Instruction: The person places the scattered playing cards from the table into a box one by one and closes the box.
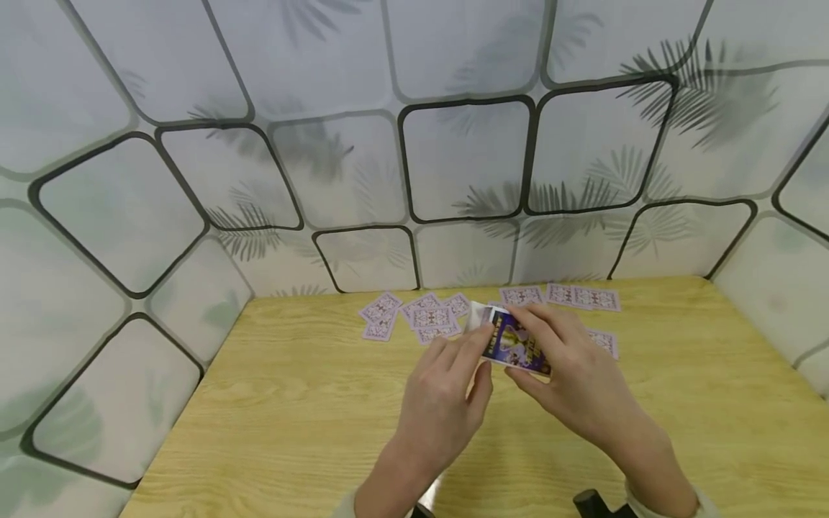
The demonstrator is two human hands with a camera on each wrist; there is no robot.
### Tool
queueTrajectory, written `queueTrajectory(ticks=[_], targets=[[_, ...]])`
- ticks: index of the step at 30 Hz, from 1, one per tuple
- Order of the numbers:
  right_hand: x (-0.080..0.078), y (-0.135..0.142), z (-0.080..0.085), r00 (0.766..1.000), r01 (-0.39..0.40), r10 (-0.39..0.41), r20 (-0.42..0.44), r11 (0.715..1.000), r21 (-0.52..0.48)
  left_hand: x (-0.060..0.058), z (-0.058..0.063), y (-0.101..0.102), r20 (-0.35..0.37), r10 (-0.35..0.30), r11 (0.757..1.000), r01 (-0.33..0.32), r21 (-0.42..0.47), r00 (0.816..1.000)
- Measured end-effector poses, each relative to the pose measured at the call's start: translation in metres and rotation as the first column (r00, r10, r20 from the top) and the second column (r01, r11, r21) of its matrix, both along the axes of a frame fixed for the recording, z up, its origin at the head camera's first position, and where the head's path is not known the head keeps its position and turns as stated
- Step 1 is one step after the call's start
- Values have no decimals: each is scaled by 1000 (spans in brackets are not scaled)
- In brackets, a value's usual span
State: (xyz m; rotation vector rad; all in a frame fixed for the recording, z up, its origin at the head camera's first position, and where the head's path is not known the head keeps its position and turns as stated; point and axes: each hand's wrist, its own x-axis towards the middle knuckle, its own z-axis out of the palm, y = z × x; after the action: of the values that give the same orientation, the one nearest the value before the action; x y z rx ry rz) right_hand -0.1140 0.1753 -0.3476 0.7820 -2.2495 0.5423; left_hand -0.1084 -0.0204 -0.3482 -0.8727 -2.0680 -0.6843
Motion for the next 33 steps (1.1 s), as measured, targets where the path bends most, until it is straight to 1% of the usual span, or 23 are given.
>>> queueTrajectory(ticks=[4, 7, 10, 13, 15, 17, 18, 19, 20, 21, 22, 23, 25, 26, 27, 28, 29, 30, 31, 32, 33], targets=[[0, 2, 1, 1000, 7, -7, 3, 1000, -3, 0, 0, -1, 16, -8, 1000, 8, 9, 1000], [0, 3, 3, 1000, 16, -16, 3, 1000, -9, -3, 2, -6, 11, -11, 999, 11, 43, 1000], [0, 5, 5, 999, 33, -33, 8, 999, -14, -10, 4, -14, 6, -3, 996, 2, 94, 1000], [1, 8, 6, 999, 44, -43, 15, 999, -17, -22, 5, -25, 16, 8, 985, -10, 173, 1000], [1, 9, 6, 999, 44, -44, 19, 999, -16, -31, 3, -34, 35, 36, 973, -43, 226, 999], [1, 9, 5, 999, 44, -44, 22, 999, -14, -42, 0, -46, 87, 72, 958, -94, 269, 994], [0, 8, 5, 999, 44, -44, 23, 999, -12, -49, -2, -53, 126, 98, 951, -131, 279, 987], [0, 8, 4, 999, 44, -44, 23, 999, -15, -57, -6, -61, 170, 131, 945, -174, 275, 977], [0, 7, 4, 999, 47, -46, 24, 999, -16, -65, -10, -69, 221, 156, 938, -215, 273, 963], [0, 7, 3, 999, 49, -48, 25, 999, -20, -73, -14, -77, 282, 187, 930, -262, 258, 941], [0, 6, 3, 998, 50, -50, 26, 998, -23, -82, -18, -85, 346, 220, 923, -310, 230, 912], [0, 6, 2, 998, 52, -51, 26, 998, -26, -90, -23, -94, 409, 251, 916, -352, 193, 877], [1, 6, 1, 998, 55, -54, 27, 998, -29, -105, -33, -109, 531, 305, 902, -418, 104, 790], [1, 6, 1, 998, 55, -54, 29, 998, -29, -111, -37, -115, 584, 325, 899, -435, 53, 744], [1, 6, 0, 998, 56, -55, 30, 998, -28, -117, -43, -121, 630, 352, 894, -448, -7, 692], [1, 6, 0, 998, 57, -56, 31, 998, -25, -122, -49, -126, 663, 374, 893, -446, -67, 649], [2, 7, 0, 998, 57, -56, 32, 998, -24, -128, -55, -129, 684, 393, 893, -432, -126, 614], [2, 7, -1, 998, 56, -56, 35, 998, -24, -132, -61, -132, 694, 418, 892, -410, -191, 587], [2, 7, -1, 998, 56, -55, 36, 998, -24, -136, -67, -134, 694, 442, 889, -382, -254, 568], [2, 7, -1, 998, 55, -55, 37, 998, -25, -139, -73, -135, 684, 470, 881, -349, -320, 558], [3, 7, -1, 998, 56, -55, 36, 998, -25, -141, -78, -135, 672, 497, 868, -316, -383, 549]])
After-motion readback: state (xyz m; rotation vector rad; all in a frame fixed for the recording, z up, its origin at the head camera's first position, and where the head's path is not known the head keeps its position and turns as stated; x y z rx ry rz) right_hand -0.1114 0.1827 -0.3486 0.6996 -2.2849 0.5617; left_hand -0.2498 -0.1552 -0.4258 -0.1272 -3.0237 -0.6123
